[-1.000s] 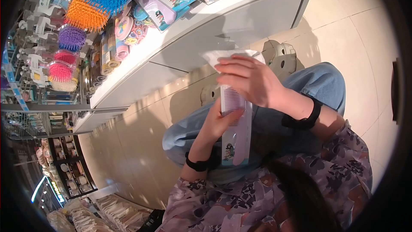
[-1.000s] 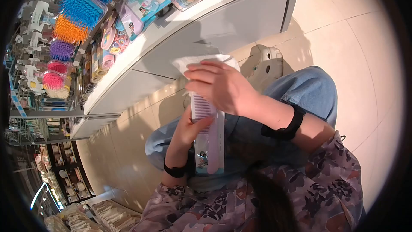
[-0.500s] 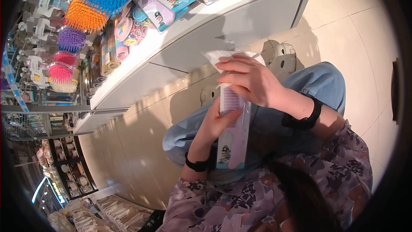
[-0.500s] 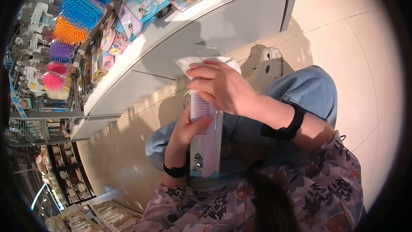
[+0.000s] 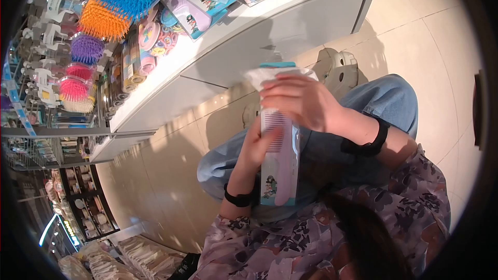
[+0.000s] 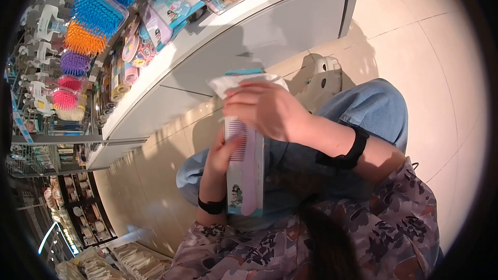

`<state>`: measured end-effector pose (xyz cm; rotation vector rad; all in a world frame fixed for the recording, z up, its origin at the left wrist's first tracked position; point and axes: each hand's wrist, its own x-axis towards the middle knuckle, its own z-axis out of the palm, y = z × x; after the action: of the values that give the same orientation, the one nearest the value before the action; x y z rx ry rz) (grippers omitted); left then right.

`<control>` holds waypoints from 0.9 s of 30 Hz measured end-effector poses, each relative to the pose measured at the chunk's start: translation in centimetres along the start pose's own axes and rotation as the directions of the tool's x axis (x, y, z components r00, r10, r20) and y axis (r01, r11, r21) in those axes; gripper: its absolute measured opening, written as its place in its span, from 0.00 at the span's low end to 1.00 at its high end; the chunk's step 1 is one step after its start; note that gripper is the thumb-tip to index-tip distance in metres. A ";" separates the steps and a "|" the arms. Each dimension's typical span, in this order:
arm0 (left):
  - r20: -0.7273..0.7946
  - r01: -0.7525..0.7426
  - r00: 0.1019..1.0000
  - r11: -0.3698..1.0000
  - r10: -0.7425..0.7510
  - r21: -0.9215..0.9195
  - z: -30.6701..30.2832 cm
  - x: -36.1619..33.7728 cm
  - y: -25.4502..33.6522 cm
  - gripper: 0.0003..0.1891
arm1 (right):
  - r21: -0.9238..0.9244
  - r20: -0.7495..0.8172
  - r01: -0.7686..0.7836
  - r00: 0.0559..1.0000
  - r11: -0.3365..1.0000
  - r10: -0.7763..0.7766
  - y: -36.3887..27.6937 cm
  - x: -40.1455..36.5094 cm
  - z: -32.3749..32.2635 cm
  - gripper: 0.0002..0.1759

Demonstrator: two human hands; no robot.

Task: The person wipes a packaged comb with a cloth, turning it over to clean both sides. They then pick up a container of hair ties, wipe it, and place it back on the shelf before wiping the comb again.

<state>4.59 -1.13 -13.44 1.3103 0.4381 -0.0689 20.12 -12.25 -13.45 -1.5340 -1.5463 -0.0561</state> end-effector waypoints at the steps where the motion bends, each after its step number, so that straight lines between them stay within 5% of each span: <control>1: 0.000 0.000 1.000 1.000 0.000 0.002 0.1 0.0 -0.1 0.16 | 0.001 -0.002 0.000 1.000 1.000 0.000 0.0 0.0 0.0 0.16; 4: -0.069 -0.118 0.991 0.993 0.117 -0.011 0.3 0.1 -0.7 0.16 | -0.011 0.009 -0.011 1.000 1.000 0.011 -0.1 0.0 -0.1 0.15; 6: -0.021 -0.117 0.993 0.993 0.117 0.014 0.3 0.3 -1.4 0.35 | -0.037 -0.113 -0.175 0.979 0.984 0.170 0.1 0.1 -0.5 0.15; 9: 0.065 -0.080 0.994 0.995 0.084 -0.063 0.2 0.1 -0.5 0.38 | -0.031 -0.121 -0.158 0.981 0.987 0.154 0.6 0.0 -0.4 0.15; 15: -0.303 -0.135 0.952 0.816 -0.051 -0.562 1.3 1.0 1.0 0.35 | 0.036 0.200 0.118 0.972 0.992 -0.123 -0.8 -0.6 0.9 0.13; 19: -0.206 -0.038 0.974 0.824 -0.097 -0.565 0.8 0.9 0.1 0.35 | -0.044 0.114 0.009 0.993 0.999 -0.004 -0.4 -0.3 0.1 0.15; 21: 0.070 0.004 0.997 0.951 0.019 -0.310 0.1 0.6 -0.6 0.35 | -0.032 0.069 -0.066 0.995 0.997 0.068 0.2 -0.3 0.2 0.15; 23: 0.039 0.015 0.999 0.960 -0.004 -0.280 -0.6 0.6 -1.3 0.35 | -0.019 0.023 -0.139 0.990 0.990 0.140 0.4 -0.4 0.1 0.15; 25: 0.000 0.027 1.000 0.968 -0.028 -0.249 -0.4 0.8 -1.1 0.35 | 0.026 0.149 0.007 0.989 1.000 -0.010 0.1 -0.4 0.3 0.16; 27: -0.212 -0.068 0.976 0.854 -0.050 -0.516 0.4 0.9 -0.6 0.33 | 0.018 0.206 0.116 0.971 0.993 -0.117 -0.6 -1.0 0.9 0.17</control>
<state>5.39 -1.42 -14.21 0.7804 0.5909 0.1958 19.00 -12.59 -14.23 -1.4800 -1.7993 0.0428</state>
